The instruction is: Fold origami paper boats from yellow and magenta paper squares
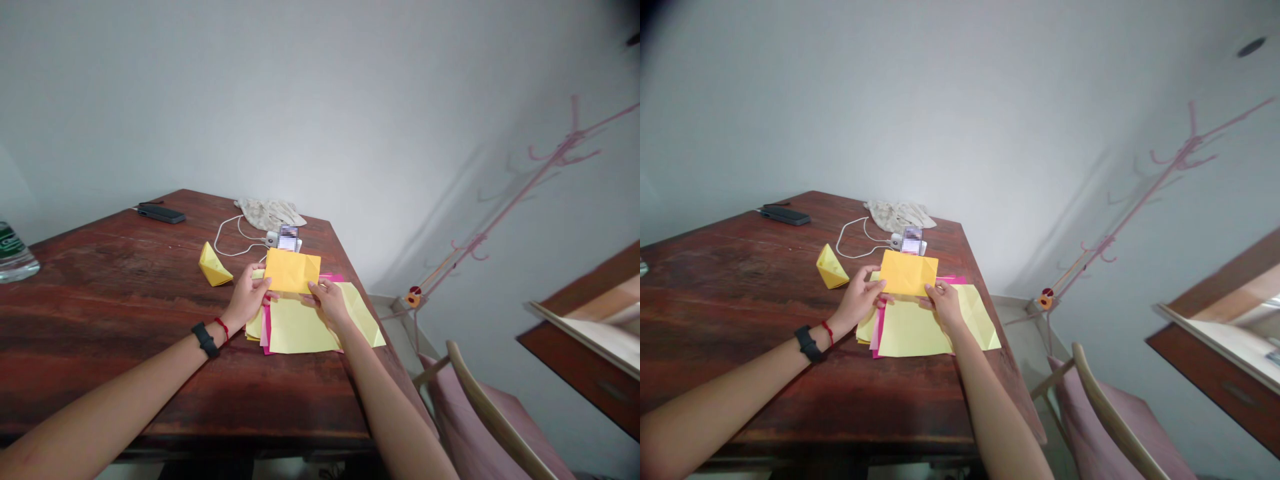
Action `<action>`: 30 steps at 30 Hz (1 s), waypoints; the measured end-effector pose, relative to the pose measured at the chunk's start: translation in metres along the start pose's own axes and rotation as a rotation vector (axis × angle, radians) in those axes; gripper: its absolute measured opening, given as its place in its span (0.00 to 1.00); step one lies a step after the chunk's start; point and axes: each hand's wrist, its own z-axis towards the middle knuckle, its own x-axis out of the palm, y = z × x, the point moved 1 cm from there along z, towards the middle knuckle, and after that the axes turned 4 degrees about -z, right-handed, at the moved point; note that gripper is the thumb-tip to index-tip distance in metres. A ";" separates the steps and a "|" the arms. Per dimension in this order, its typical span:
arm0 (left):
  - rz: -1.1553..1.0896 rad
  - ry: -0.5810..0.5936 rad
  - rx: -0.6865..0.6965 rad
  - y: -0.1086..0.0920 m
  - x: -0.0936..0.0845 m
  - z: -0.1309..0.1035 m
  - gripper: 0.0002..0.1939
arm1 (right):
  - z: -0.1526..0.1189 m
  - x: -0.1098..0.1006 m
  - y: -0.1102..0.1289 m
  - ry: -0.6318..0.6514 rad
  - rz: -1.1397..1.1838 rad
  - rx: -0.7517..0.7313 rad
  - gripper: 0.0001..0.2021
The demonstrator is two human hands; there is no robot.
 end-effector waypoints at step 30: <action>-0.211 0.116 -0.173 0.003 0.006 -0.004 0.20 | 0.001 -0.001 -0.002 -0.027 0.001 -0.023 0.16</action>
